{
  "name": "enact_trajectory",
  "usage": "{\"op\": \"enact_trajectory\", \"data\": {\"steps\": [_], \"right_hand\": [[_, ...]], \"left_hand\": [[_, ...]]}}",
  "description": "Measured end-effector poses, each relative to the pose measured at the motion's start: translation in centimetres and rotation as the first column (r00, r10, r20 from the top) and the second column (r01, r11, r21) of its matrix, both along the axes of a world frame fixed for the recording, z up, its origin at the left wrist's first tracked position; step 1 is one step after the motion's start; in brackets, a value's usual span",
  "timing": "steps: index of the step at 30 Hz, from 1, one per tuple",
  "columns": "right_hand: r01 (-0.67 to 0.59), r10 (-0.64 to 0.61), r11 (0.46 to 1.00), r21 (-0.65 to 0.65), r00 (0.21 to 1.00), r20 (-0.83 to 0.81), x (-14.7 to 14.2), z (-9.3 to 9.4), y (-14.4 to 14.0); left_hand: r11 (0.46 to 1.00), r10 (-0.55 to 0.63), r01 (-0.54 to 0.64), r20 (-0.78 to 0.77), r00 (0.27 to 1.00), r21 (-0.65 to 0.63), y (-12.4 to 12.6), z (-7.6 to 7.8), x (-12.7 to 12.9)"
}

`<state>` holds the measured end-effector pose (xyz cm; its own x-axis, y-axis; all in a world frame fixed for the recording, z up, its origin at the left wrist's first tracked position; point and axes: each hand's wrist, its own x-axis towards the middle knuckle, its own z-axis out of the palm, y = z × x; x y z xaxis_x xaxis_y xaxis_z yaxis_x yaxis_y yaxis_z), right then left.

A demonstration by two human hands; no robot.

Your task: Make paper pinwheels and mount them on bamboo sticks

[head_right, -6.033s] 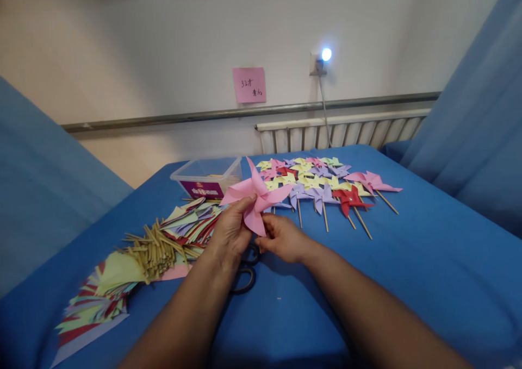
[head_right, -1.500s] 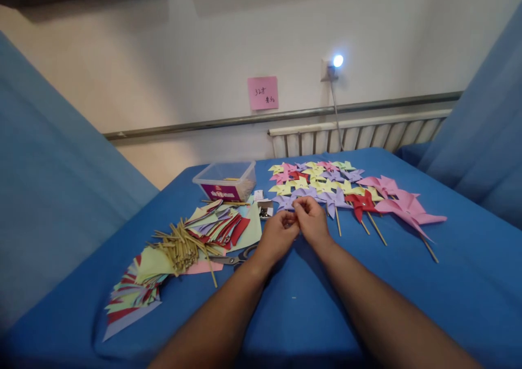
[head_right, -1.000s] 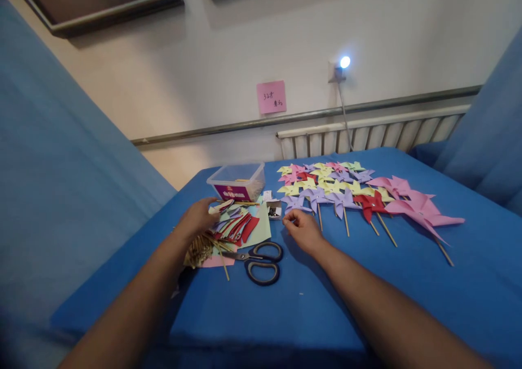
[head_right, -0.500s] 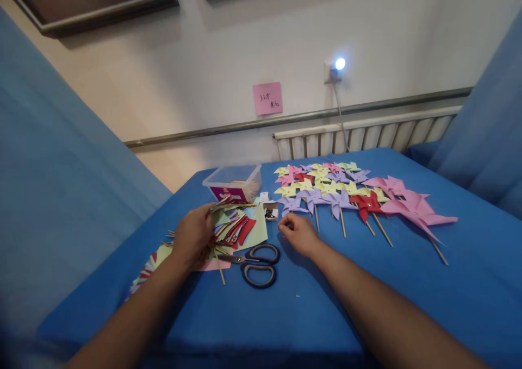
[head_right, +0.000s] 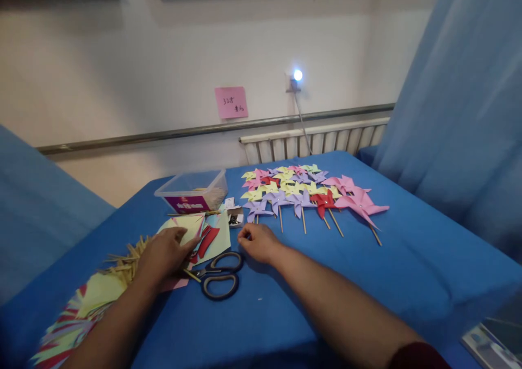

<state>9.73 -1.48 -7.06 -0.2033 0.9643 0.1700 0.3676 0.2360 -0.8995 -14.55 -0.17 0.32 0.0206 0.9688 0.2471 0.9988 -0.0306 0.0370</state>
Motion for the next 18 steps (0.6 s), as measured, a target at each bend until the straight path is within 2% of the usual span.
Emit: {"op": "enact_trajectory", "data": {"steps": [5, 9, 13, 18], "right_hand": [[-0.036, 0.036, 0.999, -0.002, 0.999, 0.021, -0.4, 0.1, -0.3], [-0.072, 0.071, 0.997, 0.018, 0.996, 0.046, -0.6, 0.2, -0.8], [-0.087, 0.086, 0.996, 0.009, 0.994, 0.061, -0.6, -0.1, -1.0], [-0.098, 0.098, 0.995, 0.003, 0.994, 0.05, -0.6, -0.1, -1.2]], "left_hand": [[0.998, 0.063, -0.064, 0.091, 0.994, 0.003, 0.1, -0.6, 0.0], [1.0, 0.016, -0.017, 0.194, 0.981, -0.001, -0.5, -0.7, -0.3], [0.998, 0.052, -0.058, 0.282, 0.958, 0.012, -1.2, -0.7, -0.6], [0.997, 0.081, -0.084, 0.252, 0.964, -0.001, -1.9, -0.5, -0.5]]}}
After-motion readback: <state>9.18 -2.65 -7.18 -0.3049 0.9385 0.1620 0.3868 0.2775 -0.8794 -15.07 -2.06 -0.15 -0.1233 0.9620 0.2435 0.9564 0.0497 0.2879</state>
